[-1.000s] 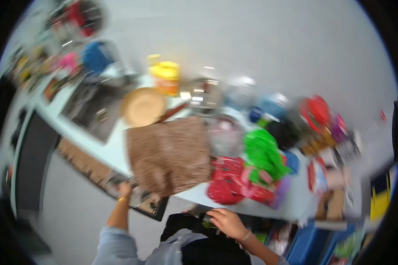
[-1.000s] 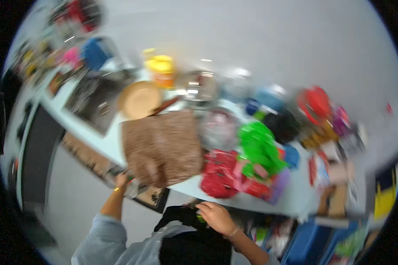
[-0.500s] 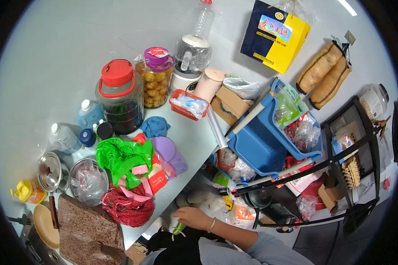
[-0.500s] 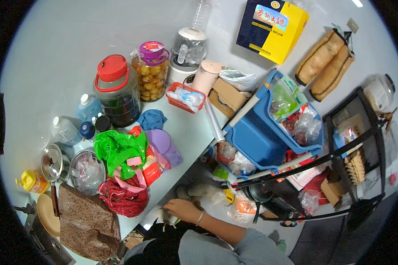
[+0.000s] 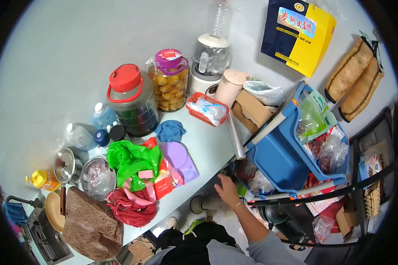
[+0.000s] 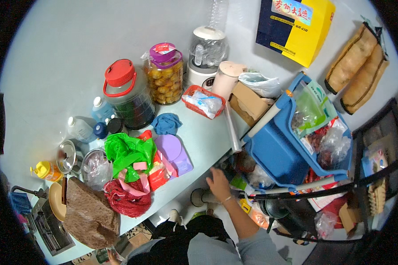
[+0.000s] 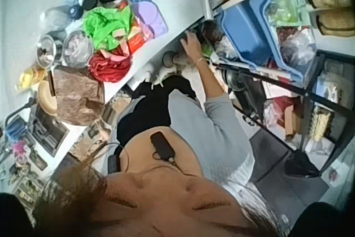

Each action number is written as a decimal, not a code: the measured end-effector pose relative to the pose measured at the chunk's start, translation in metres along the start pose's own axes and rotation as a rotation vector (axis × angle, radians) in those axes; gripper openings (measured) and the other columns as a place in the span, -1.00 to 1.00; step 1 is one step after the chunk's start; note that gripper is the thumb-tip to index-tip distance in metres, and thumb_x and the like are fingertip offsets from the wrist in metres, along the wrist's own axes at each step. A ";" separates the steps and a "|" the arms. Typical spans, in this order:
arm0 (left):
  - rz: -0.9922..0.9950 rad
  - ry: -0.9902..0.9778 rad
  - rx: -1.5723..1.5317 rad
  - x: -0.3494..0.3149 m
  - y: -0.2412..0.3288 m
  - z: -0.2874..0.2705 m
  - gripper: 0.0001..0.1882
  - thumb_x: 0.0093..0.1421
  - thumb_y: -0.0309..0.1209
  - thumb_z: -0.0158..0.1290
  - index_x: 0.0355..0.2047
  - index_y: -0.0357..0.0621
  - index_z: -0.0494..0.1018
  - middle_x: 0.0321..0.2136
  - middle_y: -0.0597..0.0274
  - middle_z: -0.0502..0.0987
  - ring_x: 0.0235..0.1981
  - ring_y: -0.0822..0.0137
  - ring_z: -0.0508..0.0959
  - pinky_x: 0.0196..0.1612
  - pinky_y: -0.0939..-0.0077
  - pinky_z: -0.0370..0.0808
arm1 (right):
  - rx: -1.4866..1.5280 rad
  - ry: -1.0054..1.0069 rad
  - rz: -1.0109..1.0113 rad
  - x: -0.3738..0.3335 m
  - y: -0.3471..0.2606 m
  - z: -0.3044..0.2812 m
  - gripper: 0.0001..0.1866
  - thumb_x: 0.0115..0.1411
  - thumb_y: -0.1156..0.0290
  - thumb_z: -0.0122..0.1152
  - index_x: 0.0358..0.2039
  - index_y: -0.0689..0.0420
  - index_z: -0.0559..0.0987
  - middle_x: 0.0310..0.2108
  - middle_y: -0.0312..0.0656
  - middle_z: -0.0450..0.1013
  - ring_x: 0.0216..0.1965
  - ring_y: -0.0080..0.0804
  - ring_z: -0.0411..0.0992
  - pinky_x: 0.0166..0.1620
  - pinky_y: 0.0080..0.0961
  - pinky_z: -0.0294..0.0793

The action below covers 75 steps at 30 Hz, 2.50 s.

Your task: The person organizes a cluttered pantry area by moving items between a blue rolling cart and a countertop. They handle various packages, including a black parcel and a green bag, and wipe the blue cart with a cloth. The person also opens a plastic bag containing a yellow substance and places it on a shelf.

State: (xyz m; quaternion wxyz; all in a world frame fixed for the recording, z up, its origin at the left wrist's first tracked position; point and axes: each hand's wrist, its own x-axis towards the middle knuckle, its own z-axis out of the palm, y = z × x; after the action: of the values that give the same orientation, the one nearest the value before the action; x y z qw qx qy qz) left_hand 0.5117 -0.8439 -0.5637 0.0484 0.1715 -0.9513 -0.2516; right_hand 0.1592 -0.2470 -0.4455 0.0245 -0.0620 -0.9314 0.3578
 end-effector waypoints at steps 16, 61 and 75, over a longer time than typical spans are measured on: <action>0.225 -0.087 -0.004 0.076 0.467 0.022 -0.44 0.10 -0.50 -0.17 0.16 -0.16 0.12 0.22 0.07 0.01 0.24 0.07 -0.04 0.20 0.21 -0.02 | -0.317 0.183 -0.133 0.108 0.070 -0.040 -0.37 0.00 0.38 0.21 0.07 0.28 0.21 0.13 0.20 0.00 0.18 0.17 -0.04 0.20 -0.13 0.00; 0.781 -0.713 -0.347 0.133 0.496 0.290 -0.60 -0.04 -0.58 0.00 -0.12 -0.15 0.38 0.02 0.06 0.33 0.10 -0.19 0.22 0.08 0.09 0.27 | 1.939 0.464 1.164 0.038 0.457 0.084 -0.44 0.22 0.22 -0.07 0.18 0.12 0.08 0.02 0.16 0.20 -0.03 -0.03 0.30 0.01 -0.10 0.38; 0.961 -0.746 -0.387 0.104 0.574 0.293 -0.47 -0.15 -0.58 0.06 -0.07 -0.16 0.35 -0.01 0.00 0.31 0.11 -0.07 0.22 0.10 0.23 0.27 | 2.053 0.068 0.642 -0.060 0.277 0.001 -0.39 0.16 0.30 0.02 0.19 0.01 0.06 0.15 -0.10 0.10 0.08 -0.15 0.21 0.09 -0.21 0.30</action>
State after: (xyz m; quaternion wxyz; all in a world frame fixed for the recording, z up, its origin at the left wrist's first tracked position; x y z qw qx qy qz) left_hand 0.1883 -0.2771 -0.5334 -0.1486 -0.3853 -0.8122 -0.4121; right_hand 0.2461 -0.0520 -0.6316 -0.0041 -0.2634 -0.1251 0.9565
